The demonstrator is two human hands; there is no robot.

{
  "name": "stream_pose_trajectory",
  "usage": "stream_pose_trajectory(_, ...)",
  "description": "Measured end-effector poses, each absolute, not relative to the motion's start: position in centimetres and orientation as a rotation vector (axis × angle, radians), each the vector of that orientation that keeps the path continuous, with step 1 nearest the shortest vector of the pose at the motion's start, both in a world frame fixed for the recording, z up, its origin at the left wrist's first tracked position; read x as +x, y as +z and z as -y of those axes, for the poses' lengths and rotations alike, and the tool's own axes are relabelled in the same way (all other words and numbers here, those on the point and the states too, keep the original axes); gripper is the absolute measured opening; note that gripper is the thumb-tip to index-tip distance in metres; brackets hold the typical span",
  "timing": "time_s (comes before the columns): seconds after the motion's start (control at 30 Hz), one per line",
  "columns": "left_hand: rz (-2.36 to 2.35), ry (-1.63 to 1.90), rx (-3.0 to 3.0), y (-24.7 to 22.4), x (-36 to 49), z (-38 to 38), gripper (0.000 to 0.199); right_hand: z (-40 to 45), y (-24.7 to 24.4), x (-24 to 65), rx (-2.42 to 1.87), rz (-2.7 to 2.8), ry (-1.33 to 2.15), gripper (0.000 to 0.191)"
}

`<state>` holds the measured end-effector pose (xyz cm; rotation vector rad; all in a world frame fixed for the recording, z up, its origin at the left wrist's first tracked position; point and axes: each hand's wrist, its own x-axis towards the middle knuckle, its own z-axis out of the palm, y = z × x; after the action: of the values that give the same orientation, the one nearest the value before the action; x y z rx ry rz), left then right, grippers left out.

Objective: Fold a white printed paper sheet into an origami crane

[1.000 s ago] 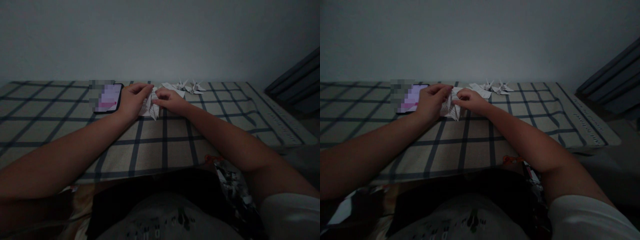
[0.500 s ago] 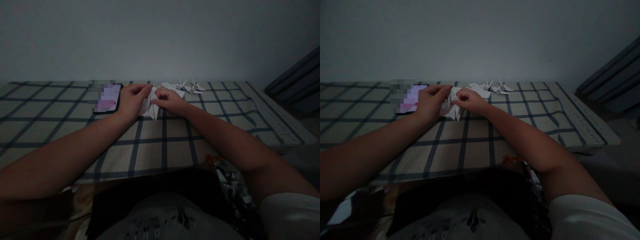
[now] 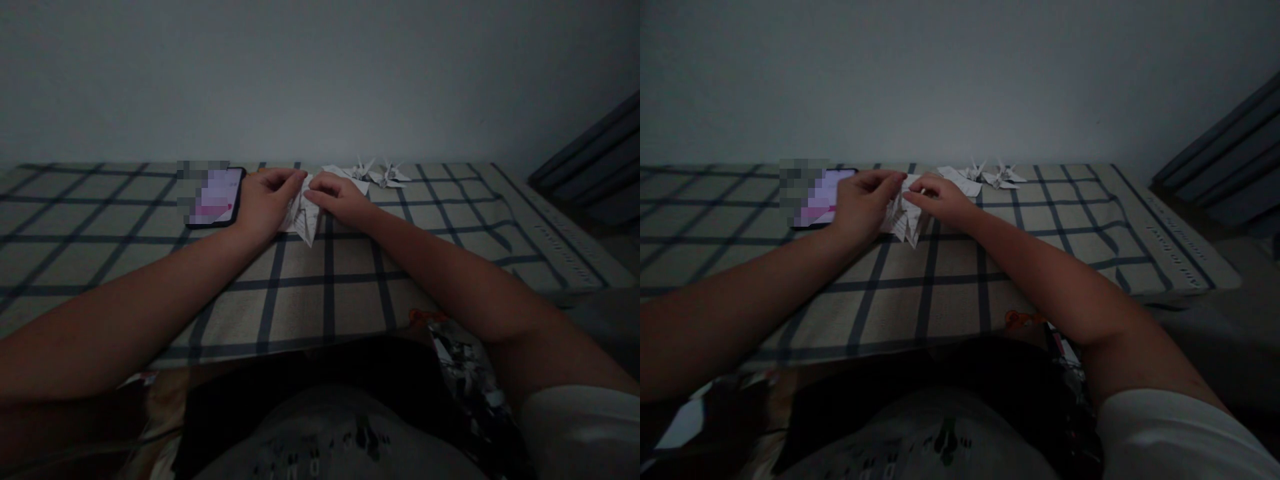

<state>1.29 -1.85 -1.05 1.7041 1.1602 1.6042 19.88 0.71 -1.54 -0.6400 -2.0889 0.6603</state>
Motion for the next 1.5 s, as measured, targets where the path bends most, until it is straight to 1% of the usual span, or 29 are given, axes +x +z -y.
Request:
stream_pose_trajectory(0.27, -1.153, 1.556, 1.662, -0.6, 1.5, 2.4, 0.023, -0.4, -0.9, 20.0, -0.724, 1.991, 0.635, 0.032)
stream_pose_trajectory(0.5, -1.143, 1.523, 1.629, -0.2, 1.8, 3.0, 0.013, -0.4, -0.9, 20.1, -0.708, 2.004, 0.624, 0.033)
stream_pose_trajectory(0.6, -1.116, 1.533, 1.659, -0.2, 1.7, 3.0, 0.014, -0.5, -0.9, 20.1, -0.695, 2.023, 0.595, 0.033)
stream_pose_trajectory(0.77, -1.141, 1.571, 1.703, -0.4, 1.5, 2.8, 0.014, -0.4, -1.1, 20.0, -0.661, 2.031, 0.566, 0.027)
stream_pose_trajectory(0.87, -1.166, 1.559, 1.660, -0.3, 1.7, 2.9, 0.013, -0.3, -1.2, 20.0, -0.647, 2.019, 0.615, 0.031)
stream_pose_trajectory(0.97, -1.161, 1.494, 1.627, 0.0, 1.8, 3.1, 0.014, -0.3, -1.1, 20.0, -0.699, 1.956, 0.743, 0.037)
stream_pose_trajectory(1.07, -1.119, 1.418, 1.638, -0.2, 1.9, 3.0, 0.016, -0.4, -1.0, 19.9, -0.732, 1.821, 0.834, 0.034)
stream_pose_trajectory(1.17, -1.089, 1.386, 1.625, -0.7, 1.8, 2.7, 0.017, -0.6, -0.8, 19.9, -0.740, 1.797, 0.851, 0.033)
stream_pose_trajectory(1.37, -1.113, 1.344, 1.623, -0.9, 1.7, 2.5, 0.023, -0.6, -0.7, 20.3, -0.760, 1.873, 0.766, 0.033)
stream_pose_trajectory(1.5, -1.108, 1.337, 1.624, -1.0, 1.7, 2.5, 0.020, -0.7, -0.8, 20.2, -0.784, 1.852, 0.721, 0.031)
